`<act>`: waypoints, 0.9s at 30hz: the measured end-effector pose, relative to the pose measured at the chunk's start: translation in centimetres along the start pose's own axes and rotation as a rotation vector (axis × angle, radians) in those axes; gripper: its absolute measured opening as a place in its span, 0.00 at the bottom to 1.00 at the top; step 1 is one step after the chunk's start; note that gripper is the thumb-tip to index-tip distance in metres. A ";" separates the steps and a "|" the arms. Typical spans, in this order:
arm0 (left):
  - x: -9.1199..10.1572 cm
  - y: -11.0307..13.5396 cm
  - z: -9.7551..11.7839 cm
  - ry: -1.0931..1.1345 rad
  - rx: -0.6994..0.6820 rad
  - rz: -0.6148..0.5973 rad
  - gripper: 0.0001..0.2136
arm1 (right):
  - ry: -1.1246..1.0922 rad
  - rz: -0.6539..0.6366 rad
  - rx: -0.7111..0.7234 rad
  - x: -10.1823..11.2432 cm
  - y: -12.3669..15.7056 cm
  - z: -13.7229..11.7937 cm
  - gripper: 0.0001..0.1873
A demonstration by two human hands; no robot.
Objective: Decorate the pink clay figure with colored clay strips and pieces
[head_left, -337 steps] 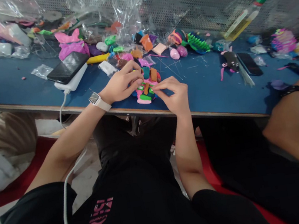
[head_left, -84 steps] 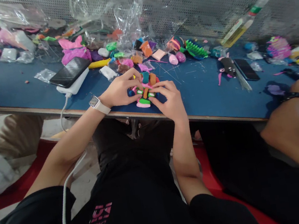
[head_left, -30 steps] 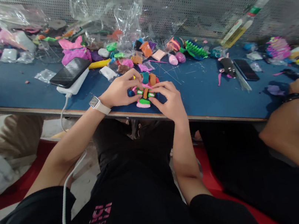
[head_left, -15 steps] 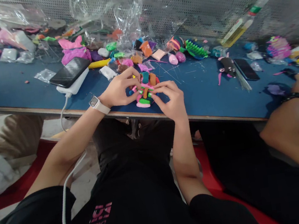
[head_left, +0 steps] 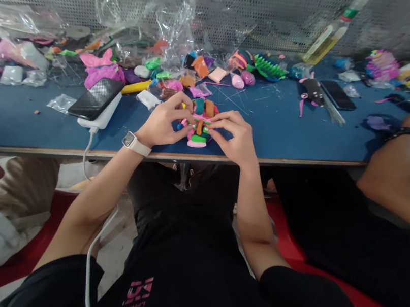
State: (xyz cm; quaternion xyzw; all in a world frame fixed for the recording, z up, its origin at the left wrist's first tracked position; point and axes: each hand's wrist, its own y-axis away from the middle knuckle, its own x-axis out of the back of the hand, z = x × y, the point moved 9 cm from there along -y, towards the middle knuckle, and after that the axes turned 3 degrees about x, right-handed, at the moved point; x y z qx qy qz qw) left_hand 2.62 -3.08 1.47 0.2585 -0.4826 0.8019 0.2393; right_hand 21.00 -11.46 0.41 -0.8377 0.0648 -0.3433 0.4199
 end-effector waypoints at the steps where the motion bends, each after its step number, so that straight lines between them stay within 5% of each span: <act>1: 0.0 0.0 0.0 0.002 -0.001 0.001 0.08 | 0.001 0.000 0.003 0.0 0.0 0.0 0.05; 27: 0.4 -0.1 0.4 0.011 -0.007 0.035 0.08 | 0.002 0.029 -0.018 0.6 -0.1 -0.4 0.04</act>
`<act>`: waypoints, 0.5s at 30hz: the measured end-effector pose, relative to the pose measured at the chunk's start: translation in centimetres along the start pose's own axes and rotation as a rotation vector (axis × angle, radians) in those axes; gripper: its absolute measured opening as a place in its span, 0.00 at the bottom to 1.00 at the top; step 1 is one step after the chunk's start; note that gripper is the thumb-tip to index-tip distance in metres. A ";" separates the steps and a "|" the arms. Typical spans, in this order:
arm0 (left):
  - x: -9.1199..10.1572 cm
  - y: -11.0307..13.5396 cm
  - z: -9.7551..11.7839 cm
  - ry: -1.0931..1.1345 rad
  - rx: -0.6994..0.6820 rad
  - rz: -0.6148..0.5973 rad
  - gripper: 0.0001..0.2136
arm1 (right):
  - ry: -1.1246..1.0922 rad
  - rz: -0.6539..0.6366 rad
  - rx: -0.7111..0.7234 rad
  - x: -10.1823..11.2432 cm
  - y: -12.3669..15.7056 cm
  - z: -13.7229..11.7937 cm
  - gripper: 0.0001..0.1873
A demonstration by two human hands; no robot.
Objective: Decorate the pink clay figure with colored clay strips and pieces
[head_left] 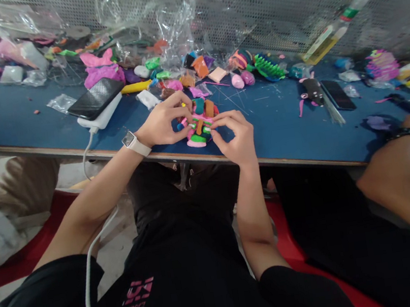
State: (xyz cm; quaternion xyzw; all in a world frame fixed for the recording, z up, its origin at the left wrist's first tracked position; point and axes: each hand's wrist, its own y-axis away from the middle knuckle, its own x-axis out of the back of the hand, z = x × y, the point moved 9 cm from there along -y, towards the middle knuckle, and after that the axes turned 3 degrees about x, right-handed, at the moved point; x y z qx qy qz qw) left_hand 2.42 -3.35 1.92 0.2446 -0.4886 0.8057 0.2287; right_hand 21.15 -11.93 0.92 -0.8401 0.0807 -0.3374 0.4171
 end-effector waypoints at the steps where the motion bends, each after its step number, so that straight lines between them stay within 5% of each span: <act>1: 0.0 0.0 0.0 0.002 -0.002 0.000 0.08 | 0.000 0.003 0.005 0.0 0.0 -0.1 0.04; 15: 0.0 0.0 0.0 -0.006 0.006 -0.006 0.10 | 0.016 -0.017 0.025 -0.2 -0.1 -0.2 0.06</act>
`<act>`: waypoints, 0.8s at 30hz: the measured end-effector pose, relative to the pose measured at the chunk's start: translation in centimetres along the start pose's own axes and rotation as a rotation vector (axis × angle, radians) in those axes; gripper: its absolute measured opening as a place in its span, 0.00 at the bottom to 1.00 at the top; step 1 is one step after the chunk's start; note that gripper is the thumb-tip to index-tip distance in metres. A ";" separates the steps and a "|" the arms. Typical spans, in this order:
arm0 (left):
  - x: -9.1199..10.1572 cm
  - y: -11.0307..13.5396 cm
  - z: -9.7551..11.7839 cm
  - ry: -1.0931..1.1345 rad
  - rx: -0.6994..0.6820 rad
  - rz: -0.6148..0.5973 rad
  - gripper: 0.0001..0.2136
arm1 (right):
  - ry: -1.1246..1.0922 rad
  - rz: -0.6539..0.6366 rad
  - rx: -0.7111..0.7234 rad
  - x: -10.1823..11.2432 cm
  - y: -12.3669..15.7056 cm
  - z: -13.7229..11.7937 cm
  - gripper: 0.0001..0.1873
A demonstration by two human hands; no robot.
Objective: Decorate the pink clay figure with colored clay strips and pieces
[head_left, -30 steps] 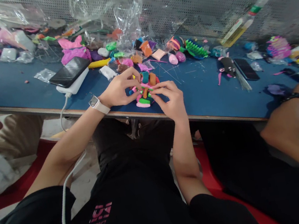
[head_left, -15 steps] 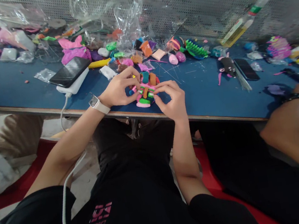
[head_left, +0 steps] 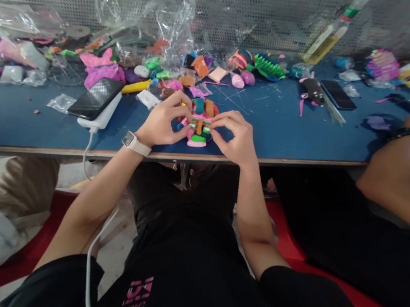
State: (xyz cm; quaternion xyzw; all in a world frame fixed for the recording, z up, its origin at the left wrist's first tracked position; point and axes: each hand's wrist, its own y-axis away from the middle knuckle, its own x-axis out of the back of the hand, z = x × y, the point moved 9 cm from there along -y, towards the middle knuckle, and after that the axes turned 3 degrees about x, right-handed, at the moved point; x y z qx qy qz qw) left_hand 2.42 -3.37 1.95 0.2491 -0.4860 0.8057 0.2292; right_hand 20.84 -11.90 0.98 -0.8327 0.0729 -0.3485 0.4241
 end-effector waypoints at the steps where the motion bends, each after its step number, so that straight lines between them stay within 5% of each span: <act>1: 0.0 0.0 0.0 0.001 -0.002 -0.001 0.10 | -0.005 0.004 0.006 0.0 0.0 -0.1 0.06; 24: 0.1 0.2 0.1 0.012 -0.084 0.013 0.07 | 0.048 0.047 0.003 0.0 0.3 0.3 0.09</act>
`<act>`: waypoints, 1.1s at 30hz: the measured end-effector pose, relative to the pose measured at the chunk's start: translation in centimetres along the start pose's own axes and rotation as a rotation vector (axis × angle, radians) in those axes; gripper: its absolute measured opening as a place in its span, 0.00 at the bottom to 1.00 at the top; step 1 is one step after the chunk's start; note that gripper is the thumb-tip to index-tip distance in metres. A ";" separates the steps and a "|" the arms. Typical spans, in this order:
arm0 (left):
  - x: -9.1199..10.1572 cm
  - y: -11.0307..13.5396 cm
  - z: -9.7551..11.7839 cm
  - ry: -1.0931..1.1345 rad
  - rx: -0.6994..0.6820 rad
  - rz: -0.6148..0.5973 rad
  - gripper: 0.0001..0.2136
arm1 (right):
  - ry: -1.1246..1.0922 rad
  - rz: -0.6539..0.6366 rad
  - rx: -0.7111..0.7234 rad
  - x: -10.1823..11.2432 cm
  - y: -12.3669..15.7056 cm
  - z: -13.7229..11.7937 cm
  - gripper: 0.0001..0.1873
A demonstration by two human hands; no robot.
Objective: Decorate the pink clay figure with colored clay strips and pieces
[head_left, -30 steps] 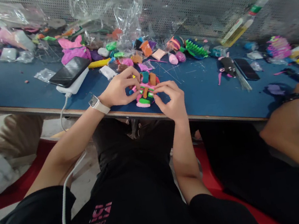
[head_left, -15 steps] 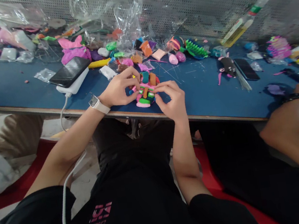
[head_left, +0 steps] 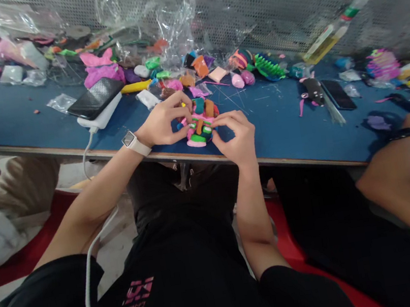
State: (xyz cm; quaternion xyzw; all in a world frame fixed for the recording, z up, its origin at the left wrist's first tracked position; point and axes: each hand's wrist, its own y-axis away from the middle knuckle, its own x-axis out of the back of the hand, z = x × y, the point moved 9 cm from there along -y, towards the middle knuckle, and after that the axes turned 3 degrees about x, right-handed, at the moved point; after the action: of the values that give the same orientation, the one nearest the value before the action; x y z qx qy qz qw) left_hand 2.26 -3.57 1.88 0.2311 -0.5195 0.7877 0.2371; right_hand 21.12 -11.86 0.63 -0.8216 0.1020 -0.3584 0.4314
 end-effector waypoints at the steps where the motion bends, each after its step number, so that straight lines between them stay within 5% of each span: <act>1: 0.0 0.0 0.0 -0.001 -0.001 0.001 0.07 | -0.006 0.002 0.001 0.0 0.0 -0.1 0.09; 33: -0.2 -0.1 0.0 0.000 0.026 -0.025 0.08 | -0.044 0.025 -0.010 0.5 -0.1 -0.3 0.04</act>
State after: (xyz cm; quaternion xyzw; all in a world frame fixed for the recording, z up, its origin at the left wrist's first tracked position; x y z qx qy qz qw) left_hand 2.44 -3.53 1.79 0.2408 -0.5062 0.7913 0.2441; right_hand 21.29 -12.17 1.09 -0.8301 0.1043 -0.3343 0.4339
